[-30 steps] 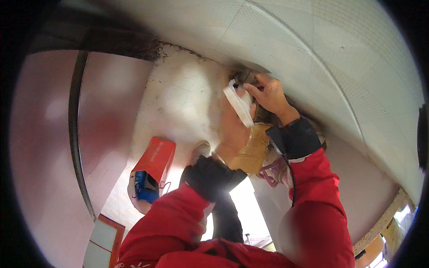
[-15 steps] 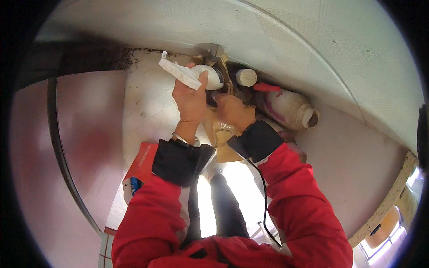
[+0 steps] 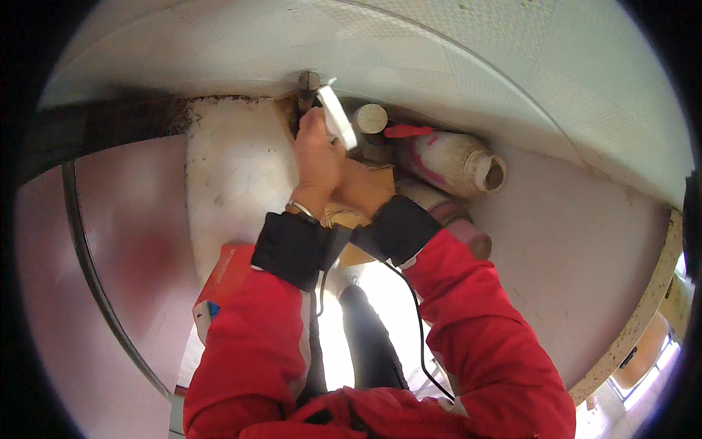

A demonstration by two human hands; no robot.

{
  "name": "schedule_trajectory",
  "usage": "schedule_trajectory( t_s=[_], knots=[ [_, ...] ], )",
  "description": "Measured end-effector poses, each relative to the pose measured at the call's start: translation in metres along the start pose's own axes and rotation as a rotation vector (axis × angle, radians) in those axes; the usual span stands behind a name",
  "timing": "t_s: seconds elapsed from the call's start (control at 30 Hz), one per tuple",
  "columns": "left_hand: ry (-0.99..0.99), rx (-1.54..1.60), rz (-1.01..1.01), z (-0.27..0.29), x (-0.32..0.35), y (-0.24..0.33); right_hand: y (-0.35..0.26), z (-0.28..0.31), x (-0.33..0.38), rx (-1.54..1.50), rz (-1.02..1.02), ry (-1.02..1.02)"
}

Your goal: The person assembles a spray bottle by attaching the nozzle and tube, then fills it with liquid from a larger container. They test the spray on a window and later place the bottle on the floor among other items.

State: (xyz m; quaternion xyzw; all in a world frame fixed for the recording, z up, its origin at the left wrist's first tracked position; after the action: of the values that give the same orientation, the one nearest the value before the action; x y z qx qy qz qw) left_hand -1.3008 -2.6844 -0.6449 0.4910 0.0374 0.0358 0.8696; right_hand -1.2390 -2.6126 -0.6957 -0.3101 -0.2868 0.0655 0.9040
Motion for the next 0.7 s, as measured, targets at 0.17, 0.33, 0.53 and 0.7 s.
schedule_trajectory(
  t_s=[0.17,0.33,0.53,0.7],
  knots=[
    [-0.001,-0.057,0.056,-0.010,0.001,-0.021,0.008,-0.003,0.005,-0.002,-0.062,0.100],
    [-0.038,-0.205,0.080,-0.018,-0.001,-0.041,0.017,-0.026,-0.001,0.190,-0.102,-0.113],
    [-0.133,-0.232,0.061,-0.019,0.001,-0.047,-0.008,0.012,0.032,-0.186,0.039,0.308],
    [-0.039,0.515,0.431,0.021,0.017,-0.043,-0.035,0.032,0.079,-0.339,0.077,0.693]
  ],
)
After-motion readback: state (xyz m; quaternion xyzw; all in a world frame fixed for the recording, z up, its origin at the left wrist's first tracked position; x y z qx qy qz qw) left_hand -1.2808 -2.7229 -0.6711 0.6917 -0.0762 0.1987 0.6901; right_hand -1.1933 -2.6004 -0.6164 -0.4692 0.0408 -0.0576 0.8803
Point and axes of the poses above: each hand's wrist, its own x-axis away from the middle knuckle, its own z-axis out of the back of the hand, y = z × x, the point moved 7 cm from there along -x, towards the middle knuckle, and after that the axes turned 4 degrees about y, right-handed, at the moved point
